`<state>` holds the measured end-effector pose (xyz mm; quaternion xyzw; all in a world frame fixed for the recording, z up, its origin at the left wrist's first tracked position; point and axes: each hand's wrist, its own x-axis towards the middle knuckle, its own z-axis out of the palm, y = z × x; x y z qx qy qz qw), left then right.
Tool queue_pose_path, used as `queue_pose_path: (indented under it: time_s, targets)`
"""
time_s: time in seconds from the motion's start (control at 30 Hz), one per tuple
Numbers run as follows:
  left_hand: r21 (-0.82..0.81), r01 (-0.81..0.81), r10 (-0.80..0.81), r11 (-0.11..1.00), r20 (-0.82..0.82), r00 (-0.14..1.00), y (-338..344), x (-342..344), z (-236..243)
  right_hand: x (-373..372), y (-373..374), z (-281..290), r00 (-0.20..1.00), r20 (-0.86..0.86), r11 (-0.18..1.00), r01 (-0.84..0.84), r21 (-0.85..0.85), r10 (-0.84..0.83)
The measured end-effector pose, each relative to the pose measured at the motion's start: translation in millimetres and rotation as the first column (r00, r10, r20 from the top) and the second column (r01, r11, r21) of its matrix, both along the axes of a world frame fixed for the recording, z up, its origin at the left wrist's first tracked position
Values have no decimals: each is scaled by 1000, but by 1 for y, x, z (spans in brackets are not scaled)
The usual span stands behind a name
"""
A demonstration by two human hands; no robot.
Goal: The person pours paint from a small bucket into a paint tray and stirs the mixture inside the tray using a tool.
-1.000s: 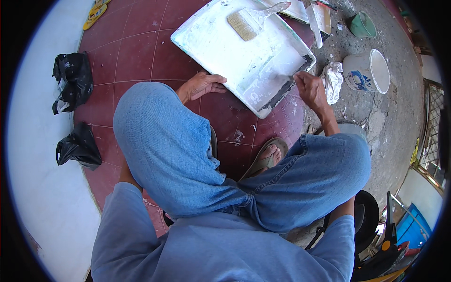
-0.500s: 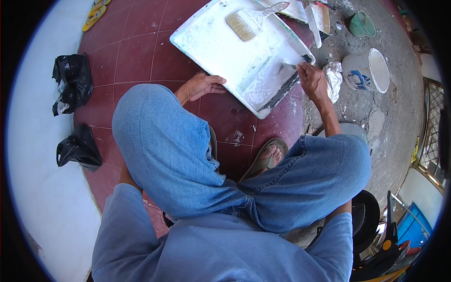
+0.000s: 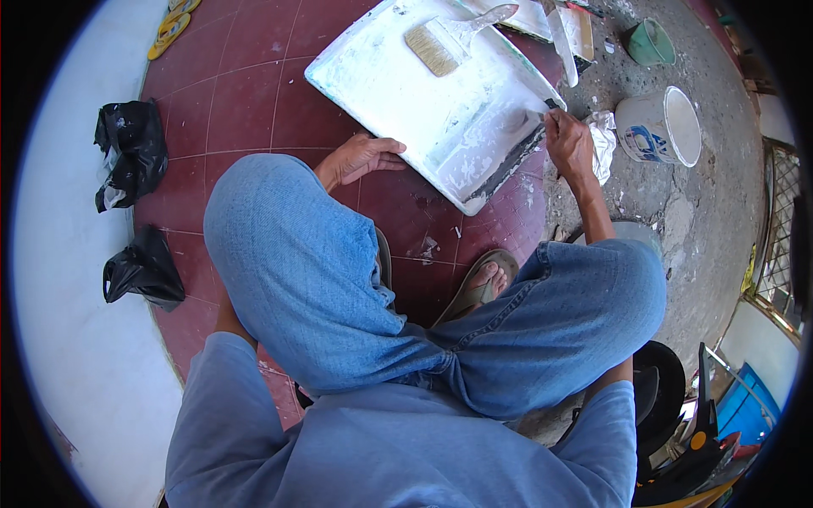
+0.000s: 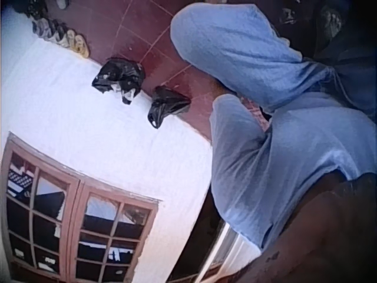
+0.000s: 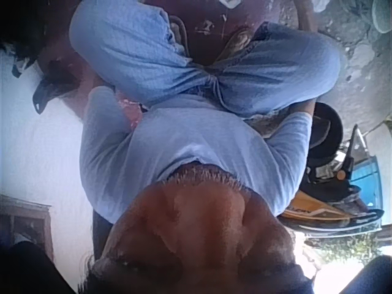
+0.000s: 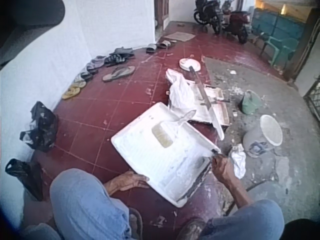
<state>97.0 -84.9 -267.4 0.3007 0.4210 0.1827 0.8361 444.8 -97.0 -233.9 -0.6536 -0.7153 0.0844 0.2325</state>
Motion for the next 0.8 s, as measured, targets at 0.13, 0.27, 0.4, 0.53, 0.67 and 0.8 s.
queue_pose_path:
  time_s: [0.13, 0.27, 0.4, 0.53, 0.67, 0.8]
  targets:
    - [-9, -1, 1, 1000, 3, 1000, 0, -2, -2, -19, 9, -5, 995, -67, 991, -66, 113, 74]
    - [-9, -12, 12, 1000, 5, 1000, -1, -2, -4, -29, -15, 5, 966, -160, 977, -211, -35, 203]
    - [-18, -6, 7, 1000, 23, 1000, 0, -2, -2, -12, -21, 8, 980, -167, 992, -115, -44, 107]
    - [-20, -2, 3, 1000, 37, 999, 1, -2, -4, -4, 3, 0, 999, -35, 998, 37, 53, -35]
    - [-33, -10, 12, 999, 43, 999, 0, -2, -5, -25, 4, -5, 992, -80, 993, -91, 71, 96]
    - [-50, -13, 16, 999, 48, 999, -1, -4, -6, -37, -28, 8, 955, -179, 965, -253, -69, 238]
